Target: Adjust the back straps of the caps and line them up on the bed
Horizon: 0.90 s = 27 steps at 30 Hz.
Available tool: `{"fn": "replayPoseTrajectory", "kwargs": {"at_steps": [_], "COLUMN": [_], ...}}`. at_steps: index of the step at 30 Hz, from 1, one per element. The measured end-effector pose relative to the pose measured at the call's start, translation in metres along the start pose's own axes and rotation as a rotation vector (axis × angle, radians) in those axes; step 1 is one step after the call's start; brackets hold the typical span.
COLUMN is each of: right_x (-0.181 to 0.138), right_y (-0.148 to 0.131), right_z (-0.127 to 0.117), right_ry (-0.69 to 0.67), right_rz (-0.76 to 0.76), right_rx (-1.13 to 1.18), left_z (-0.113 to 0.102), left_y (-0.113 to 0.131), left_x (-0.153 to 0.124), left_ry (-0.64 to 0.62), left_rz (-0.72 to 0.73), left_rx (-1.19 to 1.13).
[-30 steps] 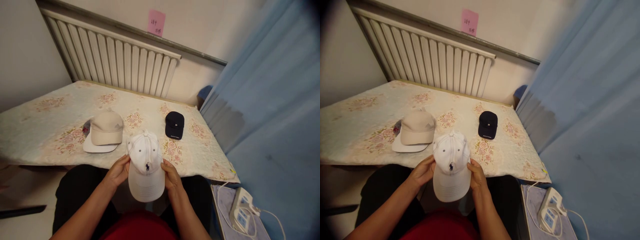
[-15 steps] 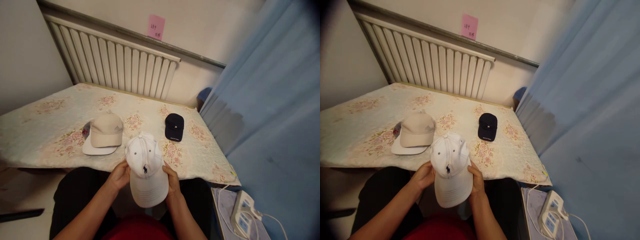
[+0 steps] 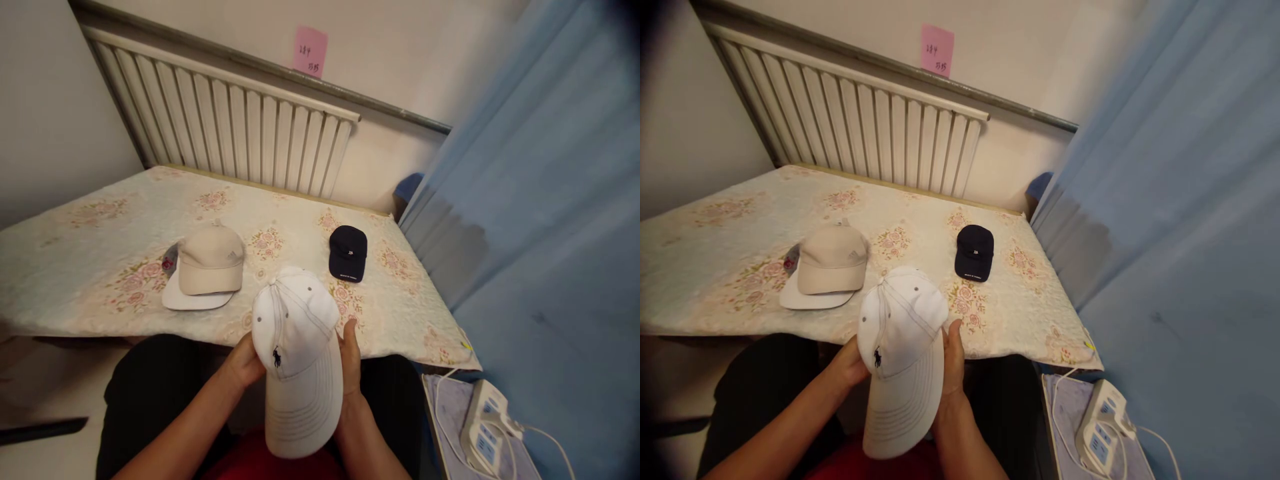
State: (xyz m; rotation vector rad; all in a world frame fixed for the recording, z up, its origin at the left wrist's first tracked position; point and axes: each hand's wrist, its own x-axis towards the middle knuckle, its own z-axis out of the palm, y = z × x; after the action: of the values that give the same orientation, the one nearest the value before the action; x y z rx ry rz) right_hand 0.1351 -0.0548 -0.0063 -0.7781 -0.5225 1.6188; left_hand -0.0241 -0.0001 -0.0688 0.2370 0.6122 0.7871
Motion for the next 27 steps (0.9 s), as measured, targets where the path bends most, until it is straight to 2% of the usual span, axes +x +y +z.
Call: {"fn": "replayPoseTrajectory", "kwargs": {"at_steps": [7,12,17,23,27], "right_x": [0.004,0.012,0.019,0.021,0.022], "right_y": [-0.005,-0.003,0.006,0.013,0.014], "right_z": [-0.006,-0.020,-0.029,-0.033,-0.035], "right_ry": [-0.002,0.022,0.057,0.059,0.059], "right_rz": [-0.059,-0.010,-0.006,0.016,0.037], "right_rx": [-0.016,0.009,0.044,0.138,0.182], "left_z": [-0.001,-0.005,-0.002,0.008,0.006], "left_y": [0.001,0.005,0.010,0.006,0.005], "left_x": [-0.003,-0.006,-0.013,-0.022,-0.021], "left_ry": [0.001,-0.103,-0.179,-0.221,-0.203], "left_rz": [-0.045,-0.084,-0.051,0.066,0.022], "left_rx": [-0.036,-0.122,-0.173,-0.232,-0.240]}}
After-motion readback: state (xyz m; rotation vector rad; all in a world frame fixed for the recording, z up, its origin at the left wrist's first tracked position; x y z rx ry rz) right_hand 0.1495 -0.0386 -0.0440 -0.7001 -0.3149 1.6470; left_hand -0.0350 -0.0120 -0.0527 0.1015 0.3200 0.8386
